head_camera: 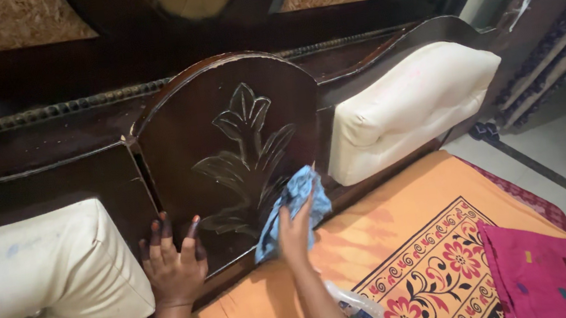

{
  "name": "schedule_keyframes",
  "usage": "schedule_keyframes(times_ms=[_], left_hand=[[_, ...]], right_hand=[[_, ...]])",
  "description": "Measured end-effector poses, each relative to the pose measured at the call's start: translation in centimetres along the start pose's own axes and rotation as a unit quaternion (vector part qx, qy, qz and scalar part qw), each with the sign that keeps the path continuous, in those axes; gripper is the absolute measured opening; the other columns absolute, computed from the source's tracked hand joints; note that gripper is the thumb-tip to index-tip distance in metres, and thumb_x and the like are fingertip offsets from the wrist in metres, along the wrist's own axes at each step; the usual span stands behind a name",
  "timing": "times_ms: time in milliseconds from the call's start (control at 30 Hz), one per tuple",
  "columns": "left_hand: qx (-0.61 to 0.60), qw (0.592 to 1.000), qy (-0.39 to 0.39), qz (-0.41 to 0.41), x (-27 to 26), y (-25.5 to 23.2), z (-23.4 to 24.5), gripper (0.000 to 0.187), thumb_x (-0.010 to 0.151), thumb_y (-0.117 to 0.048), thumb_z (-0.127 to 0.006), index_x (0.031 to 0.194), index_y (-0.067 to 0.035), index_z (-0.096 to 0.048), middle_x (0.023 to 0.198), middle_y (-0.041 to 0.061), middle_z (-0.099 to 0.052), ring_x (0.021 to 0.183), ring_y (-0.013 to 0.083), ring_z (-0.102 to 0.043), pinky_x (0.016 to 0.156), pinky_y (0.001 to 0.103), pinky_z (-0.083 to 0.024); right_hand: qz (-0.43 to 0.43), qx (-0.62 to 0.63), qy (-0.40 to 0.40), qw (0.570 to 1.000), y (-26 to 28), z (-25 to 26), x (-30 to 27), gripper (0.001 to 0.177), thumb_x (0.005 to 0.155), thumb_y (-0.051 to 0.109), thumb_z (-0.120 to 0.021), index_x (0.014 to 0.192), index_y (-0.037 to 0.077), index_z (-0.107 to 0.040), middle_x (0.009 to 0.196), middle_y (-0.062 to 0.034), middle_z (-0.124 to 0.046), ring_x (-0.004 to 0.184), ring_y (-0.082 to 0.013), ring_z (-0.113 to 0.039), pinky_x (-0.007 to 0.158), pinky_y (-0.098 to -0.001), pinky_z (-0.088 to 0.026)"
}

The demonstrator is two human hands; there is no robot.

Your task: The person cleans the wooden headboard of a bed by applying liquid from a spray bottle and wiping the surface with a blue cloth.

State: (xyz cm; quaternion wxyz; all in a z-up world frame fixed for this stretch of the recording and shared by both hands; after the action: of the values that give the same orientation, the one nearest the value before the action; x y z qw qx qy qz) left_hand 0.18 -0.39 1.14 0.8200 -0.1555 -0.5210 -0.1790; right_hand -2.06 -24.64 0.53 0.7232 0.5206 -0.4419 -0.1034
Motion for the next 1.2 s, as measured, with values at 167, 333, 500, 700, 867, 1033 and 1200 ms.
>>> schedule_keyframes(times_ms=[167, 333, 500, 700, 867, 1033, 1200], left_hand=[[-0.010, 1.000, -0.010, -0.008, 0.1, 0.2, 0.1, 0.038, 0.097, -0.024, -0.064, 0.134, -0.030, -0.067, 0.155, 0.015, -0.052, 0.146, 0.0322, -0.045, 0.119, 0.055, -0.038], [-0.011, 1.000, -0.005, -0.008, 0.0, 0.3, -0.1, 0.040, 0.096, -0.024, -0.062, 0.135, -0.029, -0.067, 0.153, 0.016, -0.052, 0.145, 0.0330, -0.046, 0.118, 0.055, -0.038], [0.000, 1.000, -0.003, -0.013, -0.1, 0.2, -0.2, 0.041, 0.095, -0.023, -0.062, 0.135, -0.029, -0.067, 0.154, 0.017, -0.052, 0.145, 0.0332, -0.046, 0.119, 0.056, -0.038], [-0.012, 1.000, -0.004, -0.010, -0.1, 0.4, -0.3, 0.040, 0.096, -0.024, -0.063, 0.136, -0.030, -0.066, 0.154, 0.016, -0.051, 0.145, 0.0328, -0.045, 0.118, 0.055, -0.036], [-0.009, 1.000, -0.003, -0.010, -0.1, 0.3, 0.0, 0.039, 0.097, -0.025, -0.063, 0.136, -0.030, -0.067, 0.155, 0.015, -0.051, 0.145, 0.0325, -0.046, 0.120, 0.054, -0.036], [-0.017, 1.000, -0.008, -0.008, 0.0, 0.4, -0.1, 0.039, 0.097, -0.025, -0.063, 0.135, -0.030, -0.067, 0.155, 0.015, -0.051, 0.145, 0.0328, -0.046, 0.120, 0.055, -0.036], [-0.005, 1.000, -0.012, -0.012, 0.0, 0.4, -0.3, 0.040, 0.096, -0.022, -0.062, 0.135, -0.030, -0.067, 0.155, 0.015, -0.051, 0.145, 0.0323, -0.046, 0.120, 0.054, -0.037]], right_hand=[[-0.005, 0.015, 0.033, 0.999, 0.3, -2.0, -4.6, 0.083, 0.094, 0.007, -0.054, 0.162, -0.001, -0.007, 0.170, -0.0243, -0.012, 0.158, -0.0357, -0.013, 0.125, -0.0393, -0.012], [0.168, -0.065, 0.107, 0.978, 6.3, -2.5, -1.1, 0.078, 0.094, 0.001, -0.057, 0.162, -0.002, -0.019, 0.173, -0.0248, -0.014, 0.162, -0.0392, -0.010, 0.130, -0.0427, -0.009], [0.239, -0.079, 0.089, 0.964, 10.5, -1.6, 6.9, 0.081, 0.090, -0.002, -0.059, 0.162, -0.001, -0.022, 0.173, -0.0221, -0.019, 0.163, -0.0394, -0.015, 0.132, -0.0432, -0.014], [0.147, -0.036, 0.016, 0.988, 8.2, -0.7, 8.2, 0.079, 0.094, 0.002, -0.057, 0.162, -0.004, -0.017, 0.171, -0.0236, -0.022, 0.160, -0.0382, -0.020, 0.129, -0.0404, -0.015], [0.079, 0.009, 0.007, 0.997, 5.9, -1.7, 3.4, 0.080, 0.093, 0.002, -0.054, 0.162, -0.005, -0.013, 0.171, -0.0270, -0.018, 0.160, -0.0387, -0.017, 0.128, -0.0413, -0.013], [0.169, -0.101, 0.091, 0.976, 8.4, -2.0, -0.1, 0.080, 0.094, 0.007, -0.063, 0.161, -0.002, -0.018, 0.171, -0.0277, -0.016, 0.160, -0.0424, -0.014, 0.129, -0.0450, -0.014], [0.281, -0.144, 0.129, 0.940, 11.6, -1.6, 5.5, 0.087, 0.089, 0.010, -0.071, 0.162, 0.006, -0.025, 0.171, -0.0205, -0.024, 0.161, -0.0415, -0.020, 0.132, -0.0466, -0.017]])
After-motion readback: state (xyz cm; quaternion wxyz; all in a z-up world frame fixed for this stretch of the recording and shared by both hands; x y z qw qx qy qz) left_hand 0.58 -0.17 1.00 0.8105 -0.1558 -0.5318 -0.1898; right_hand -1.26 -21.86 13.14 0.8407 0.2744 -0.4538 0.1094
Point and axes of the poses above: each hand's wrist, its own x-axis towards the middle knuckle, its own z-axis out of the back of the hand, y = z × x, the point moved 1 cm from there along x, towards the middle knuckle
